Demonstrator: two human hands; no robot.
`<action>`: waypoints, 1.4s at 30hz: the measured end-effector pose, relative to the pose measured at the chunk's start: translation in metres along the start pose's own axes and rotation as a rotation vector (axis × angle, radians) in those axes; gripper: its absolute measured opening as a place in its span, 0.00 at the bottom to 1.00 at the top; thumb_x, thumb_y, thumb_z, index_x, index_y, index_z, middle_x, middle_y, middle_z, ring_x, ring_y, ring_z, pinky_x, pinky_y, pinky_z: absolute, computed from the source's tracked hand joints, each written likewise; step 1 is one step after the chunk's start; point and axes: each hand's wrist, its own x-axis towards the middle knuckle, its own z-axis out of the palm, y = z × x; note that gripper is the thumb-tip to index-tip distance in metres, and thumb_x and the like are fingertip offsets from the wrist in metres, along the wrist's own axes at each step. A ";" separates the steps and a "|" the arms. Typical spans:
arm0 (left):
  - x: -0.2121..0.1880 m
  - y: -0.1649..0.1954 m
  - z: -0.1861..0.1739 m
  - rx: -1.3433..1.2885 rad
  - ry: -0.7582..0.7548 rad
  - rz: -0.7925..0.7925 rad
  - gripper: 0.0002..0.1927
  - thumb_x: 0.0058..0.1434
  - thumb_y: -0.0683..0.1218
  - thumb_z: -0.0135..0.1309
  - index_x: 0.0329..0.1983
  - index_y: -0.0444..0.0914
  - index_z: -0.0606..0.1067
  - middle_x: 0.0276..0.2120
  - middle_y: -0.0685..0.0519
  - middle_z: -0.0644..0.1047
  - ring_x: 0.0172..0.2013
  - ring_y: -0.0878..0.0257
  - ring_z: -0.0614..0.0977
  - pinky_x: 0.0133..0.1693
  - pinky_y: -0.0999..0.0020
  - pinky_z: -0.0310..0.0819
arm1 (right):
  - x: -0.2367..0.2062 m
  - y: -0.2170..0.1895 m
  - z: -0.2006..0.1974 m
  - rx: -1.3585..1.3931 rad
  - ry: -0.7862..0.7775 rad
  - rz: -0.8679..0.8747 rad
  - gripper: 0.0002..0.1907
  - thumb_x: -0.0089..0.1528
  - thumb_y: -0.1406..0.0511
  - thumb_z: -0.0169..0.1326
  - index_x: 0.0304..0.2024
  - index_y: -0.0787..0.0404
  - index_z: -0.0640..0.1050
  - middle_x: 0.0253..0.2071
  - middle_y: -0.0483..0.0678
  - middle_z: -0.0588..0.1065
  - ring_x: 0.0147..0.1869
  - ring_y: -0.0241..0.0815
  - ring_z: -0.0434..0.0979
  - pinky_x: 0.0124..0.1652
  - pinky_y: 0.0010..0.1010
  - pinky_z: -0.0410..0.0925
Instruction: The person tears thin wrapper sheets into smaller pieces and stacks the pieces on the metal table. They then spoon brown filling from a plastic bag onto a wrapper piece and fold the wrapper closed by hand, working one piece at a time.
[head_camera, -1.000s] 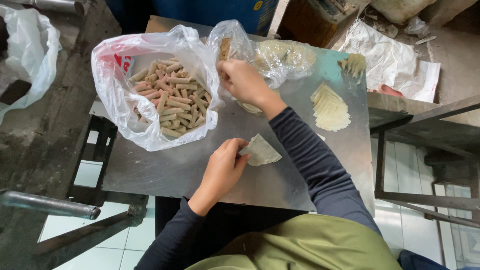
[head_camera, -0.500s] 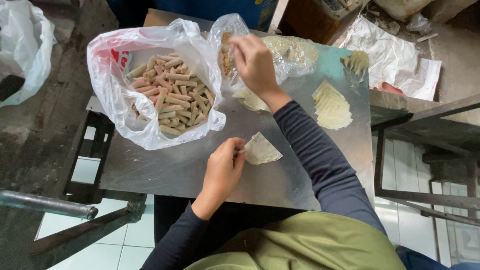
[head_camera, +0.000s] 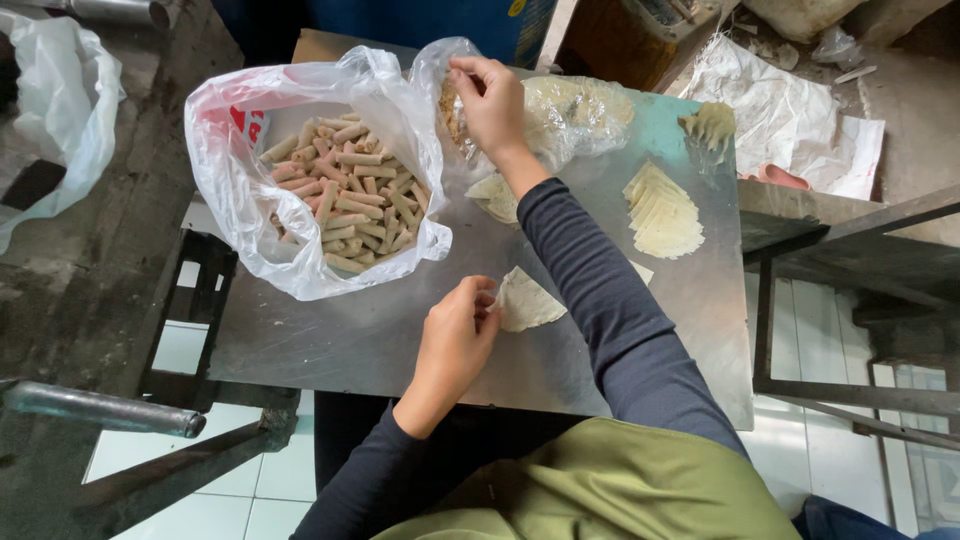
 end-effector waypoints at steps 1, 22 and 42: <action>0.000 -0.001 0.000 -0.013 0.002 0.003 0.15 0.59 0.38 0.59 0.49 0.34 0.74 0.35 0.46 0.82 0.34 0.55 0.86 0.36 0.65 0.80 | 0.000 -0.001 0.001 -0.036 0.012 -0.024 0.07 0.65 0.66 0.59 0.42 0.65 0.83 0.32 0.48 0.80 0.33 0.35 0.78 0.34 0.26 0.71; 0.000 0.002 -0.002 -0.029 0.032 -0.027 0.13 0.60 0.38 0.57 0.49 0.34 0.73 0.32 0.48 0.82 0.31 0.59 0.86 0.34 0.66 0.79 | -0.016 -0.006 -0.021 0.221 0.300 0.494 0.14 0.67 0.63 0.51 0.33 0.67 0.79 0.24 0.48 0.80 0.20 0.32 0.77 0.19 0.25 0.69; -0.006 0.002 -0.008 -0.058 0.017 -0.070 0.13 0.60 0.39 0.57 0.49 0.33 0.74 0.34 0.48 0.83 0.34 0.60 0.87 0.35 0.68 0.80 | -0.200 -0.010 -0.174 0.520 0.008 0.817 0.11 0.72 0.62 0.50 0.41 0.63 0.77 0.32 0.47 0.77 0.31 0.34 0.75 0.30 0.25 0.68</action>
